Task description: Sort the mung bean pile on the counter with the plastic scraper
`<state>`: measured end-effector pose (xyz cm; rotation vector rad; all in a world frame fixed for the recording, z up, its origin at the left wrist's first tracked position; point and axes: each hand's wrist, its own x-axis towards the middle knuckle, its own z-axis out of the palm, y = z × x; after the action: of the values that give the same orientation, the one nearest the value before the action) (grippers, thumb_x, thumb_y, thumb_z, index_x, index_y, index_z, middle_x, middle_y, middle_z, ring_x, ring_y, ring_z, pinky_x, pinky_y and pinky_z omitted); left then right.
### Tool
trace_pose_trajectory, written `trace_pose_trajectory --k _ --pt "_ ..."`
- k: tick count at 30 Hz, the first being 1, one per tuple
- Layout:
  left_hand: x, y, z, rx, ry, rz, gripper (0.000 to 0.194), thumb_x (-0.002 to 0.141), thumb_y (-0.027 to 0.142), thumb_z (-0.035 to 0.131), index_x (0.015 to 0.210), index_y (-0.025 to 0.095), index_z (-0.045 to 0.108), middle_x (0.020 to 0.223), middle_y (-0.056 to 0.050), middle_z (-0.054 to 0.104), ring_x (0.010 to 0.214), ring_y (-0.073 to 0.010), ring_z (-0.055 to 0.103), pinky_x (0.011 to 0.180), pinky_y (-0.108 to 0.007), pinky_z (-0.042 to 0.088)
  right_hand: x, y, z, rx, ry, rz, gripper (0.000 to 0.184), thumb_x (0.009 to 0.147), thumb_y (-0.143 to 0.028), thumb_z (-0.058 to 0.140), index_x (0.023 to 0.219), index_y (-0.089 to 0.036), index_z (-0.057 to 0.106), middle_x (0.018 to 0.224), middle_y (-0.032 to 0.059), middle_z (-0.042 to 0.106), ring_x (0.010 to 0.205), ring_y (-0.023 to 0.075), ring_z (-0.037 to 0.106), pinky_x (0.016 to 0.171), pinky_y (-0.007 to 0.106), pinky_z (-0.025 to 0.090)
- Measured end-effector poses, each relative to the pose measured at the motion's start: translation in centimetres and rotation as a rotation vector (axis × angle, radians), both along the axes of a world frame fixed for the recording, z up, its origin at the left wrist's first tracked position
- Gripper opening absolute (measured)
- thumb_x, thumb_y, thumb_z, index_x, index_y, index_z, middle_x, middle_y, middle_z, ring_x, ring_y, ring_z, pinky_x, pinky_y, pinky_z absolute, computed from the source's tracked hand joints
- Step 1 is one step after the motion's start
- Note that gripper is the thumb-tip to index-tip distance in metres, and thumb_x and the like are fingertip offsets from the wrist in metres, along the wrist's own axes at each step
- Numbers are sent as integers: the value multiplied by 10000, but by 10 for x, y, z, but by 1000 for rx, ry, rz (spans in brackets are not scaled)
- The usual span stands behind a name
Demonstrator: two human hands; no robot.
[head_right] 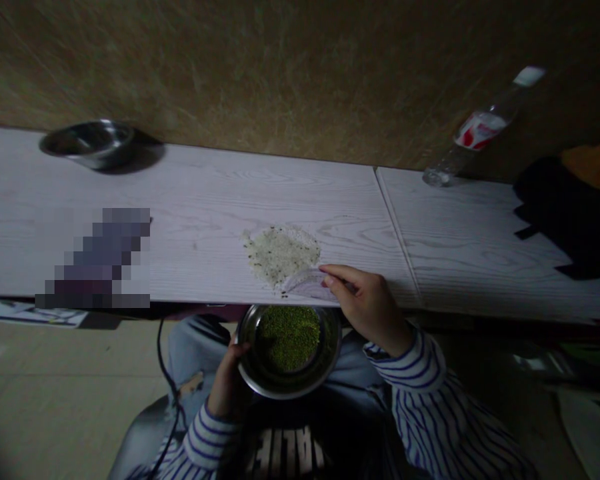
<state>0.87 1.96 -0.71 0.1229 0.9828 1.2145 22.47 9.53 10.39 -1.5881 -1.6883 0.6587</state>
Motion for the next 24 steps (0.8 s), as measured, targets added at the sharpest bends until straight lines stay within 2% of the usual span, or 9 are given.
trace_pose_trajectory --k 8,14,24 --pt "0 0 2 -13 0 -15 490 677 264 684 1165 223 704 1013 -54 758 1091 -320 658 952 -435 502 -4 5 0 6 -15 52 237 864 -258 635 1017 -202 807 951 74 817 887 235 775 851 371 626" --pt "-2 0 -1 2 16 0 477 692 262 680 1167 220 703 1051 -58 758 1114 -324 653 988 -454 485 -5 6 2 -28 19 74 242 857 -254 634 1014 -183 804 950 76 817 857 218 772 818 340 627" --pt "-1 0 -1 -3 4 4 487 675 261 685 1160 229 711 1018 -47 760 1102 -322 653 969 -447 493 -4 9 -1 -37 77 104 236 859 -276 640 1008 -190 802 914 76 817 843 225 775 800 351 632"
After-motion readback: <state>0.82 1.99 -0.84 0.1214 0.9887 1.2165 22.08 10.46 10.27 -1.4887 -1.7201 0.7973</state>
